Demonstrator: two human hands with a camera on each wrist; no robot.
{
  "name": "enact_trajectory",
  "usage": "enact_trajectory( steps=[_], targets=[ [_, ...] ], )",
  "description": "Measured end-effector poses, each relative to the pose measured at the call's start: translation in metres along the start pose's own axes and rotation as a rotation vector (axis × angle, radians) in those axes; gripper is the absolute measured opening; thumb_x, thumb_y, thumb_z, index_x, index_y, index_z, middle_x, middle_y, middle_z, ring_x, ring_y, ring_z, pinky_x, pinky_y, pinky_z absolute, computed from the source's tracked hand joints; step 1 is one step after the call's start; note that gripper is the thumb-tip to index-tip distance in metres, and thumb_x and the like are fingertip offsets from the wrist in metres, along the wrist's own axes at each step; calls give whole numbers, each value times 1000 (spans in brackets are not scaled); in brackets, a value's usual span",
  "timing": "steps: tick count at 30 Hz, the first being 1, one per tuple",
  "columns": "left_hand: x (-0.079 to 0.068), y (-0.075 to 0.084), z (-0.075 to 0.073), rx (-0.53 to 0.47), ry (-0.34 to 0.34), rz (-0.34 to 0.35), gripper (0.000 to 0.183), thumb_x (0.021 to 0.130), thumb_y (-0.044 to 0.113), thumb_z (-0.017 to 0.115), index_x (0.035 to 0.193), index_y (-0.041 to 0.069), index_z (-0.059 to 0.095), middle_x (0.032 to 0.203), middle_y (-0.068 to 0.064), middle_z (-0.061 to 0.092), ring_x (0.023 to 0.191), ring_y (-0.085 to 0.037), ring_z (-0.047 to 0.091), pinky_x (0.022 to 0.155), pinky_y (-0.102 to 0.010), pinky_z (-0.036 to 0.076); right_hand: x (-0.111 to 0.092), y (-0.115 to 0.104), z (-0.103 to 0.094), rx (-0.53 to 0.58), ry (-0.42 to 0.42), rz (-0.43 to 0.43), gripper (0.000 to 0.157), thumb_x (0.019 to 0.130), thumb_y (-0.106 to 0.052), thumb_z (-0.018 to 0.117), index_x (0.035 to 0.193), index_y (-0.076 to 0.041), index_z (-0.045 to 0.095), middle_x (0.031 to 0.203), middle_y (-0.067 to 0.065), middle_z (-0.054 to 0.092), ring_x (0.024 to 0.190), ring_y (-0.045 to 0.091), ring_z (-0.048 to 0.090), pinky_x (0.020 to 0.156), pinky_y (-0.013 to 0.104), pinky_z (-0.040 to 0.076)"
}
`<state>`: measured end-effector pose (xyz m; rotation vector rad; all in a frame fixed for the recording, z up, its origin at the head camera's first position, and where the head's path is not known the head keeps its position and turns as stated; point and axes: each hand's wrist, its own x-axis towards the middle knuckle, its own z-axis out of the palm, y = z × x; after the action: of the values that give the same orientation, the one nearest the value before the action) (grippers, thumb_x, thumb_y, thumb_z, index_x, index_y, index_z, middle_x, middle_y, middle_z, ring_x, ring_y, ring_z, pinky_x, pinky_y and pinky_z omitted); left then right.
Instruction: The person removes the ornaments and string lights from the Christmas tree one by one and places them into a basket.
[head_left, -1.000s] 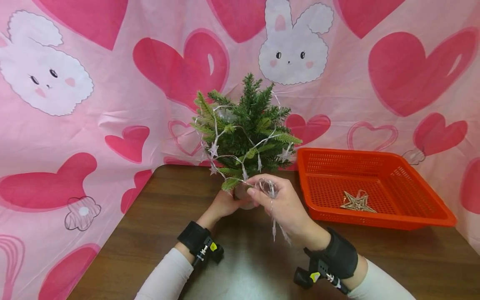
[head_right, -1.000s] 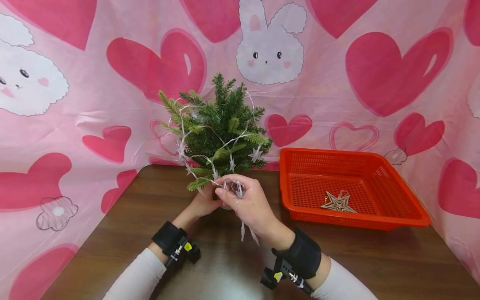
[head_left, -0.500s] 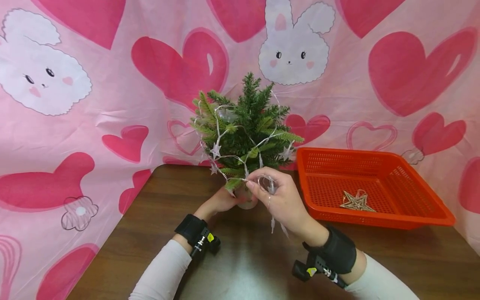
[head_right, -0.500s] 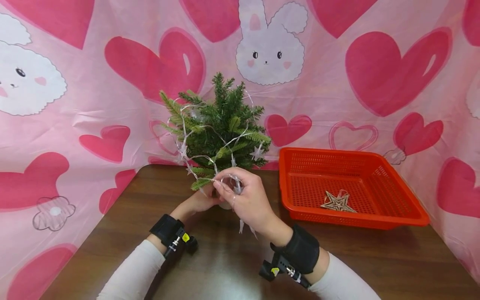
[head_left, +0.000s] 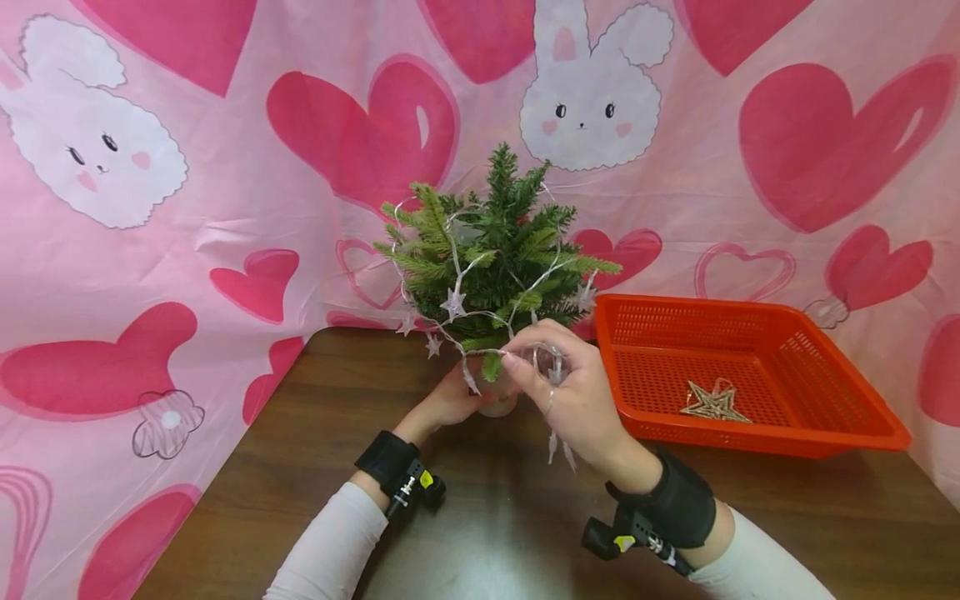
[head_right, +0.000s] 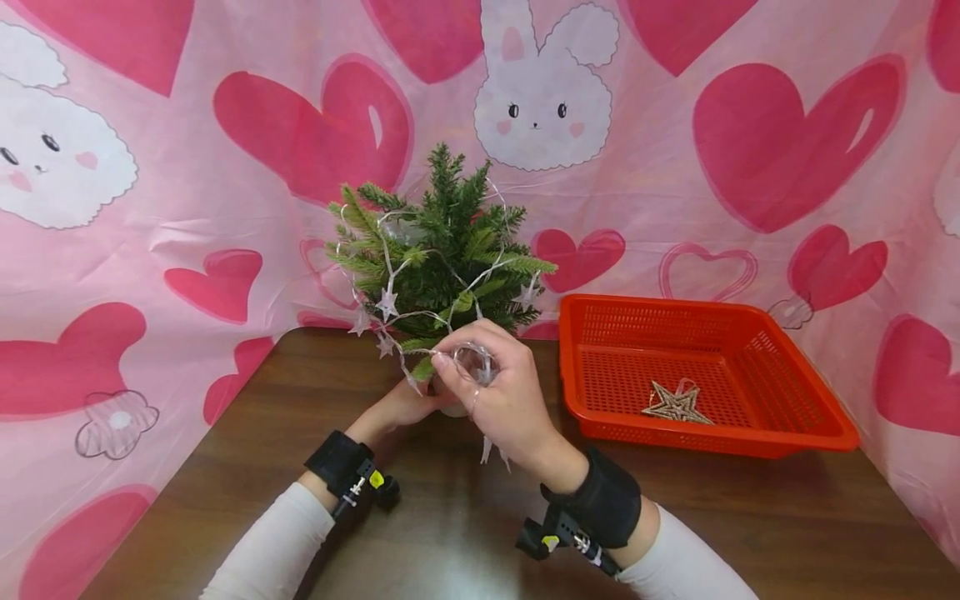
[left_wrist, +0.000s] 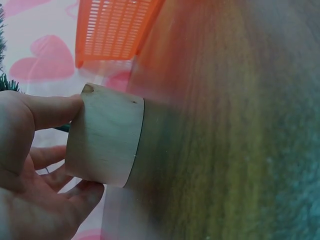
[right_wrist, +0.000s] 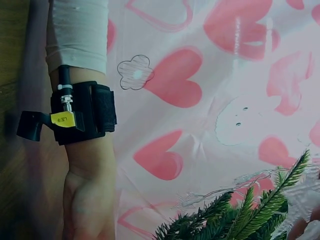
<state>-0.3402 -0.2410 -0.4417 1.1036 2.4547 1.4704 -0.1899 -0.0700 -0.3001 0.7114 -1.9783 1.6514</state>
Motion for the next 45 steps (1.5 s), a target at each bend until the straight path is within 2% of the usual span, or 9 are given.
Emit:
enact_trajectory(
  steps=[7, 15, 19, 22, 28, 32, 35, 39, 45],
  targets=[
    [0, 7, 4, 149, 72, -4, 60, 81, 7, 76, 134, 0, 49, 130, -19, 59, 120, -32, 56, 106, -50, 43, 0, -5, -2, -15, 28, -57, 7, 90, -1, 66, 95, -4, 70, 105, 10, 69, 102, 21, 62, 89, 30, 52],
    [-3, 11, 10, 339, 125, -103, 60, 81, 22, 80, 130, -1, 54, 123, -18, 63, 124, -36, 49, 103, -50, 43, -4, -9, -4, 96, 17, -115, 6, 95, 2, 57, 100, 4, 60, 118, 10, 72, 94, 19, 73, 92, 33, 56],
    [-4, 12, 11, 340, 138, -113, 61, 83, 24, 78, 133, 0, 53, 127, -18, 62, 125, -36, 49, 102, -51, 44, -4, -11, -6, 163, -9, -150, 6, 98, 3, 49, 101, 7, 50, 120, 10, 72, 95, 22, 74, 58, 22, 53],
    [-5, 12, 12, 343, 151, -117, 62, 83, 23, 78, 134, -2, 53, 129, -21, 60, 126, -38, 49, 102, -52, 44, -4, -12, -6, 207, -15, -135, 5, 101, 0, 41, 101, 3, 45, 121, 5, 72, 96, 22, 74, 37, 23, 32],
    [-6, 12, 14, 351, 156, -160, 64, 85, 28, 76, 135, -2, 51, 133, -22, 57, 128, -38, 48, 103, -53, 44, -5, -13, -6, 311, 5, -91, 18, 104, -4, 34, 105, -18, 45, 112, -2, 75, 96, 18, 74, 36, 26, 31],
    [-7, 14, 16, 346, 179, -154, 57, 85, 29, 75, 128, -1, 54, 128, -23, 58, 120, -38, 53, 97, -52, 47, -4, -13, -5, 366, 11, -72, 18, 105, -5, 35, 107, -19, 45, 100, -3, 75, 88, 15, 75, 35, 27, 31],
    [-8, 17, 17, 342, 197, -153, 58, 84, 30, 76, 128, -2, 55, 126, -23, 59, 118, -40, 56, 96, -53, 48, -5, -12, -5, 345, 37, -89, 16, 103, -1, 39, 105, -16, 46, 91, -2, 72, 79, 15, 74, 35, 27, 31],
    [-8, 17, 17, 341, 207, -181, 66, 84, 32, 76, 133, -5, 52, 131, -24, 59, 123, -43, 54, 102, -54, 44, -5, -12, -6, 272, 77, -135, 10, 96, 6, 51, 102, -1, 46, 86, 2, 65, 68, 18, 67, 46, 27, 47],
    [-9, 17, 19, 328, 219, -219, 67, 84, 34, 76, 134, -3, 52, 134, -24, 58, 127, -45, 51, 103, -58, 42, -9, -14, -7, 88, 106, -117, 32, 80, 12, 72, 102, 6, 50, 87, 1, 59, 68, 14, 57, 56, 24, 50]
  ],
)
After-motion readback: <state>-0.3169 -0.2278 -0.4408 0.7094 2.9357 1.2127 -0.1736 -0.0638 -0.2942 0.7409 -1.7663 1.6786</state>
